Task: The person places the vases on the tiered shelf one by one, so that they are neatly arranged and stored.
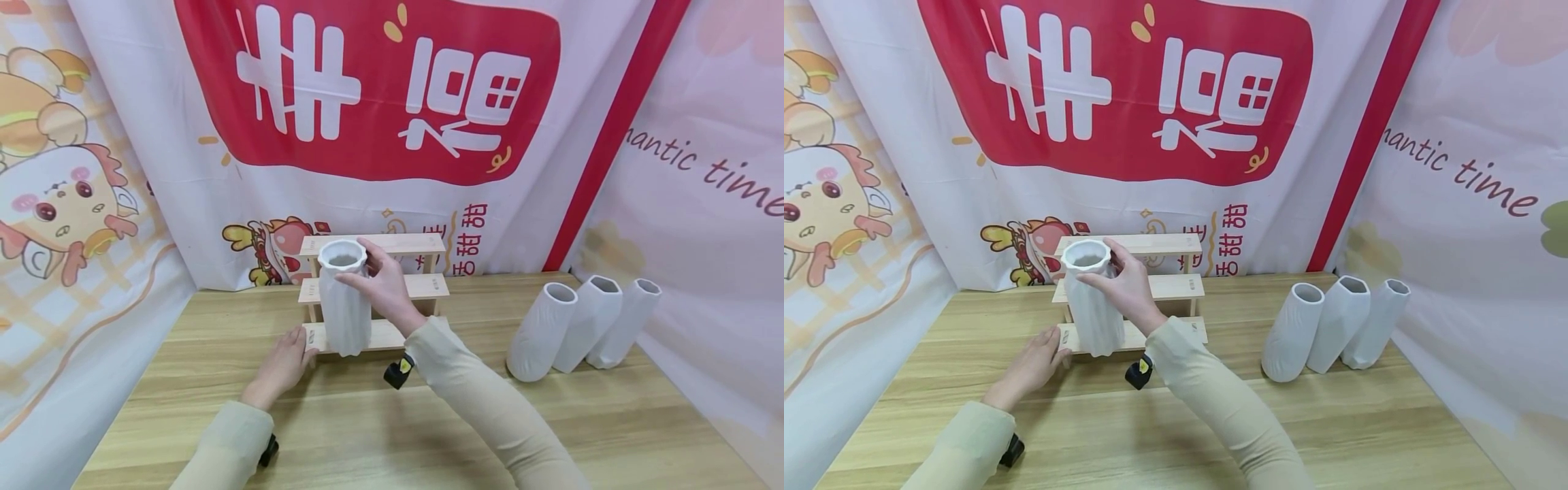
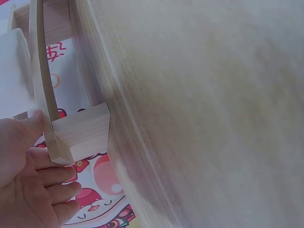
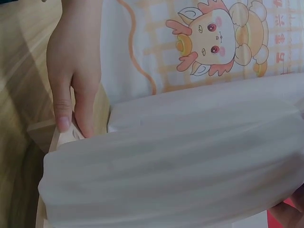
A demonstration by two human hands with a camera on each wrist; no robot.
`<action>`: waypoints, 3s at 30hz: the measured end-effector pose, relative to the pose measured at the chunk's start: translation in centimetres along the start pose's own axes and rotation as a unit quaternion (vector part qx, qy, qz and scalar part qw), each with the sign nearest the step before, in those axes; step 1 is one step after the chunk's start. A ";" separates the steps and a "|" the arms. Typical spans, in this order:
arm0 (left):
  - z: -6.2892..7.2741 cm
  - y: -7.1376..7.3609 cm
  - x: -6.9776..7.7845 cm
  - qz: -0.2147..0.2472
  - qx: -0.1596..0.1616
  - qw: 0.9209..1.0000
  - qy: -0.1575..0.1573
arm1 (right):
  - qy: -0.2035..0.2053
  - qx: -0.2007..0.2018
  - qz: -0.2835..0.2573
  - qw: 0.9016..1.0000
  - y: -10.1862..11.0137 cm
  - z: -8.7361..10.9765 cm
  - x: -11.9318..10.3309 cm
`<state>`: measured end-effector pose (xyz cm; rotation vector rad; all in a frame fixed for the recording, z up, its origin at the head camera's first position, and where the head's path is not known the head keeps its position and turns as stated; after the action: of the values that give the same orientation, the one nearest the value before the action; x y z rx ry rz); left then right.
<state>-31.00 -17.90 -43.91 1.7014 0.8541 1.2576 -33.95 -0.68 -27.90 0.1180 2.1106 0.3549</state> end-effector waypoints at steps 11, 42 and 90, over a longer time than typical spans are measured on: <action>0.1 0.2 0.0 -0.004 0.002 1.000 -0.001 | 0.011 -0.005 0.003 1.000 -1.0 -0.3 0.0; -0.1 0.0 -0.1 -0.005 -0.003 1.000 0.004 | 0.006 -0.035 -0.010 0.999 -2.0 -1.3 1.5; 0.0 -0.2 0.0 -0.004 -0.002 1.000 0.001 | -0.013 -0.103 -0.034 0.994 0.4 -0.2 -0.9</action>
<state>-31.04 -17.82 -44.05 1.6930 0.8575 1.2554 -33.66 -0.54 -26.89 -0.0698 2.0342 0.5243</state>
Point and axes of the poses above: each hand's wrist, its own z-axis away from the middle knuckle, its own y-axis out of the back of the hand, x = y × z, the point moved 8 cm from there along -z, towards the middle knuckle, and after that the axes turned 7 degrees about z, right-handed, at the moved point
